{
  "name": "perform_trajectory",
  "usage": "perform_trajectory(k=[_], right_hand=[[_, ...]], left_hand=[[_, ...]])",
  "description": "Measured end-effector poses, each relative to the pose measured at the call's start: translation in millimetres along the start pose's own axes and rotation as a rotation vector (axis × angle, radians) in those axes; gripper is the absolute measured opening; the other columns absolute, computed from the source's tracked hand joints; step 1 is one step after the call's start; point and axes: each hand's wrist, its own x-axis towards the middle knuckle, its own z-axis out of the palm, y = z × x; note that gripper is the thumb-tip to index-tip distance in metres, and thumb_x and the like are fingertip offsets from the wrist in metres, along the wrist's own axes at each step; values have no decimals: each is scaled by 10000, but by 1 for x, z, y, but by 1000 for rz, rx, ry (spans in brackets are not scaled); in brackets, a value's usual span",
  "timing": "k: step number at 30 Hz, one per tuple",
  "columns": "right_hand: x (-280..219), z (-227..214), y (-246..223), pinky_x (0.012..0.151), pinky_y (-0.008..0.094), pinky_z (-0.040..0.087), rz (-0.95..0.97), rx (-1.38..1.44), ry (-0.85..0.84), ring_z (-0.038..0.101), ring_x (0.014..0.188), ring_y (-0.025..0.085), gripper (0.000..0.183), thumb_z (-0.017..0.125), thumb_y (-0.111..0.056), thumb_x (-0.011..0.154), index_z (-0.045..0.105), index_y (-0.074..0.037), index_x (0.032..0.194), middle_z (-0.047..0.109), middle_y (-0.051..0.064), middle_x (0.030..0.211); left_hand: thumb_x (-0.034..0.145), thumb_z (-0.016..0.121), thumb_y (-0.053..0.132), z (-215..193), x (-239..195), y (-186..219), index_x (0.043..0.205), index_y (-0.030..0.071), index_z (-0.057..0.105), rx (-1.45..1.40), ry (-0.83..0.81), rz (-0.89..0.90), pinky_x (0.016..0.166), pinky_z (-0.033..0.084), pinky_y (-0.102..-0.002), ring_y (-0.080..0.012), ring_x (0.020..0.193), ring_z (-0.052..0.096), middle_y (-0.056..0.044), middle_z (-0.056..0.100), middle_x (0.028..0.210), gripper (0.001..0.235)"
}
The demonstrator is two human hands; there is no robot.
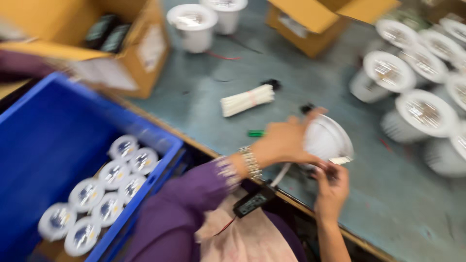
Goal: The person assembles LED light fixtures by connecting wires to a driver, securing them with a screwdriver, and placing the completed units into a blue bin. They also cut and strip wires using pliers and organize components on the workbench.
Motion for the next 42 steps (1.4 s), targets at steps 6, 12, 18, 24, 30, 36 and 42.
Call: perform_trajectory(k=[6,12,18,24,30,36,42], right_hand=[[4,-8,17,921,313,576,-103,78,-90,640,1062,148,235,643,55,1075,540,36,1286,621,113,1201],[23,-28,47,893,370,580,-179,-94,-190,671,1011,227,278,669,9,1106,499,94,1308,641,209,1136],[-22,23,34,882,422,619,0,255,-785,733,1116,339,550,662,-191,956,488,49,1419,683,274,1223],[-59,115,-40,932,368,558,-317,-157,-1025,689,1151,274,598,778,-92,790,562,26,1335,700,174,1253],[-73,193,-94,844,316,580,-453,-245,-1183,738,1020,211,378,781,-114,819,684,-45,1178,754,96,1125],[-124,297,-109,872,389,536,-790,-193,-1445,695,1029,325,342,781,-240,833,691,-71,1116,729,109,1089],[-200,370,-105,765,433,522,-862,-421,-1784,667,920,344,475,663,-461,897,681,-75,1174,709,131,1035]], left_hand=[[495,720,790,51,38,-12,1618,204,129,-185,-21,-49,681,607,-430,-363,798,780,-212,786,955,1398],[645,791,649,57,-8,-47,1621,83,154,-896,101,-197,861,605,-435,-339,1013,711,-274,652,1190,1296],[957,747,535,-2,-104,-62,1518,5,433,-2035,53,-153,983,549,-420,-252,1160,641,-158,631,1312,833],[1085,610,514,-151,-212,-84,1502,17,486,-1938,487,146,1115,504,-415,-241,1252,637,-146,637,1390,661],[933,816,486,-246,-380,-91,1617,95,281,-1190,859,117,1247,442,-416,-267,1414,536,-156,482,1516,952],[843,963,369,-250,-532,-133,1581,187,168,-46,1053,-285,1253,448,-437,-316,1390,485,-174,423,1542,1100],[604,938,547,-145,-627,-226,1435,142,312,154,781,-1145,960,543,-456,-416,1134,673,-243,635,1271,1116]])
